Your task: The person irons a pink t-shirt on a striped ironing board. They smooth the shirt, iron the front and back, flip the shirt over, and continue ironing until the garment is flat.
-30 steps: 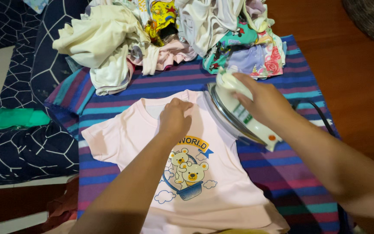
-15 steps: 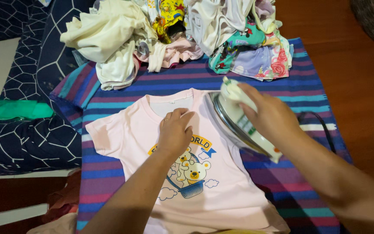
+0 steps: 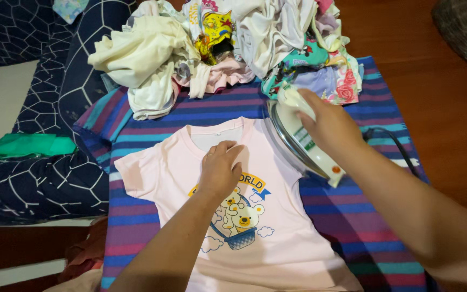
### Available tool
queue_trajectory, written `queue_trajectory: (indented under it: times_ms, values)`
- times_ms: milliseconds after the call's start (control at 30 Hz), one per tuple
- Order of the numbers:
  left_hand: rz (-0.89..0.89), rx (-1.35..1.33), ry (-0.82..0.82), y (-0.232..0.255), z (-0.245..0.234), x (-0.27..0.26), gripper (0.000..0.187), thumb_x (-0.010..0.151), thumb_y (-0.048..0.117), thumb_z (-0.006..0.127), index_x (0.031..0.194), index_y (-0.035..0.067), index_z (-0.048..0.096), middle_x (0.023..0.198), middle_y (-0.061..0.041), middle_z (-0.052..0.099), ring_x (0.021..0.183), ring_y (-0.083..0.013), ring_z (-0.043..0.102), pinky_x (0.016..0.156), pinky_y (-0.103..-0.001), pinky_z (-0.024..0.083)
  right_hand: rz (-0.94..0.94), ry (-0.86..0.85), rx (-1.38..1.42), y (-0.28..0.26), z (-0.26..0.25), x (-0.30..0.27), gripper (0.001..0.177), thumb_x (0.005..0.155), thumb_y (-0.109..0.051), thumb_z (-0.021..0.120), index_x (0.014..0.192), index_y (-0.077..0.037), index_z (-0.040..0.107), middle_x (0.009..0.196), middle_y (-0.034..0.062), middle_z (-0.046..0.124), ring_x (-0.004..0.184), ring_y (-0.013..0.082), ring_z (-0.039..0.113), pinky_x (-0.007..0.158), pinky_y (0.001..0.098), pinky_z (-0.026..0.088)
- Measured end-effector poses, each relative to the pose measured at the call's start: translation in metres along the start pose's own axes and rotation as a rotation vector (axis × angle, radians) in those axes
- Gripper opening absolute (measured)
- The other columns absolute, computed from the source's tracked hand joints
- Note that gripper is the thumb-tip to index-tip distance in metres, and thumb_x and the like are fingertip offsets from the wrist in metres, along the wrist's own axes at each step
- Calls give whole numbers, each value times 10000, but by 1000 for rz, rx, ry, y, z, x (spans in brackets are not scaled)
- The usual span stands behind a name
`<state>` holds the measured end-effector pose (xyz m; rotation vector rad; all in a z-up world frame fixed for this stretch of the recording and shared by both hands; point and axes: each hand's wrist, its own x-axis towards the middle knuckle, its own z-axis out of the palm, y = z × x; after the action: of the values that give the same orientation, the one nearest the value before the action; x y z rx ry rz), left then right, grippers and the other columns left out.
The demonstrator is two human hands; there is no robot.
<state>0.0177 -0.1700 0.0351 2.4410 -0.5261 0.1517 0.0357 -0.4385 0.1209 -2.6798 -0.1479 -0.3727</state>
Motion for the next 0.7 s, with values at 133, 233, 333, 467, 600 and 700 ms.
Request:
queue_trajectory:
  times_ms: [133, 233, 333, 467, 600, 700]
  values:
    - [6, 6, -4, 0, 0, 0, 467, 832, 113, 704, 1296, 132, 663, 1362, -71, 581, 1246, -301, 529, 1076, -478, 384, 58, -42, -28, 5, -17, -39, 544, 943, -275, 679, 1452, -193, 508, 921, 280, 712, 861, 489, 675, 709, 561, 527]
    - [-3, 20, -10, 0, 2, 0, 467, 835, 114, 702, 1299, 135, 658, 1367, -67, 574, 1248, -295, 523, 1081, -481, 371, 88, -44, -26, 5, -30, -66, 544, 939, -278, 672, 1451, -204, 504, 942, 281, 709, 862, 494, 675, 704, 560, 531]
    - [-11, 37, -20, 0, 3, 0, 467, 838, 117, 701, 1302, 140, 654, 1370, -60, 569, 1251, -290, 520, 1083, -482, 368, 144, -52, -64, 2, -37, -78, 560, 929, -281, 668, 1459, -220, 497, 946, 279, 707, 861, 499, 673, 707, 566, 531]
    - [-17, 40, -19, 0, 5, 0, 471, 842, 120, 703, 1309, 143, 653, 1369, -56, 569, 1257, -286, 521, 1083, -483, 371, 186, -55, -93, -2, -34, -68, 544, 941, -298, 659, 1455, -217, 499, 948, 277, 708, 875, 500, 669, 722, 576, 524]
    - [7, 45, -6, -2, 5, 0, 473, 842, 119, 704, 1311, 141, 654, 1364, -59, 571, 1251, -290, 523, 1079, -484, 376, 208, -56, -139, 1, -22, -38, 533, 971, -322, 652, 1466, -203, 497, 927, 290, 702, 868, 501, 666, 729, 592, 507]
    - [1, 38, -8, -3, 5, 0, 482, 832, 119, 707, 1310, 144, 655, 1366, -60, 571, 1248, -289, 527, 1082, -479, 382, 125, 8, -116, 10, -11, -12, 525, 967, -305, 660, 1453, -171, 510, 942, 296, 699, 869, 501, 664, 725, 591, 506]
